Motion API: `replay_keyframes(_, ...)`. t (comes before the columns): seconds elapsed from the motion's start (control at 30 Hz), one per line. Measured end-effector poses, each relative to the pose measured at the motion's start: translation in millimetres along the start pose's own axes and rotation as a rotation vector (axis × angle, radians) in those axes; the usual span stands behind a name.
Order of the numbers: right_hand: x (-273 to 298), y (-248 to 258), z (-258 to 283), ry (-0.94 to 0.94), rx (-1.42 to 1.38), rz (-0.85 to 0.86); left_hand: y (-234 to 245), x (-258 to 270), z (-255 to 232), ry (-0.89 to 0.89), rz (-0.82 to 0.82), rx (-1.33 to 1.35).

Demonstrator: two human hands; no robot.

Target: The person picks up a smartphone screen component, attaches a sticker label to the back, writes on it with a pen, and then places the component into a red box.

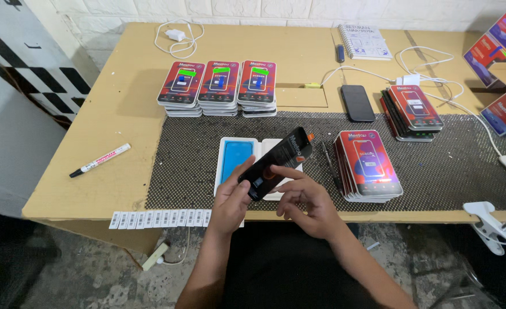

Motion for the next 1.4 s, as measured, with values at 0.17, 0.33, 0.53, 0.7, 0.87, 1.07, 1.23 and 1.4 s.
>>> replay_keyframes(0.17, -4.8, -0.9, 6.2, -0.008, 0.001, -0.003, -25.4, 1.2, -8.5, 0.034, 0.033, -0.075)
replay_keyframes(0.33, -7.9, 2.7, 8.2, -0.020, 0.052, -0.041, -34.8, 0.3, -10.7, 0.047, 0.061, -0.115)
replay_keyframes(0.53, -3.4, 7.1, 1.3, -0.023, 0.053, -0.077, -57.3, -1.0, -21.6, 0.089, 0.071, -0.087)
replay_keyframes(0.7, 7.4, 17.1, -28.3, -0.015, 0.065, -0.228, -53.4, -7.5, -18.0, 0.069, 0.009, 0.150)
replay_keyframes(0.87, 5.3, 17.3, -41.4, -0.362, -0.003, -0.238, -53.9, -9.3, -2.7, -0.012, -0.094, 0.226)
replay_keyframes(1.07, 6.3, 6.3, -60.6, -0.468, -0.108, -0.215, -7.9, -2.8, 50.5, -0.081, -0.138, 0.010)
replay_keyframes(1.23, 9.3, 11.4, -67.0, -0.429, -0.036, -0.243, -61.3, -5.3, 25.1, -0.024, -0.071, -0.107)
replay_keyframes(1.4, 15.2, 10.5, -79.9, -0.480, -0.147, -0.245, -75.0, -6.8, 18.0, 0.135, -0.067, -0.067)
Point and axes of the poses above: each hand's wrist, its own x-axis away from the middle knuckle, its own y-axis out of the back of the hand, z = x × y, the point moved 1 cm from there along -x, towards the middle knuckle, and after that the axes turned 15 degrees about x, right-handed, at the moved point
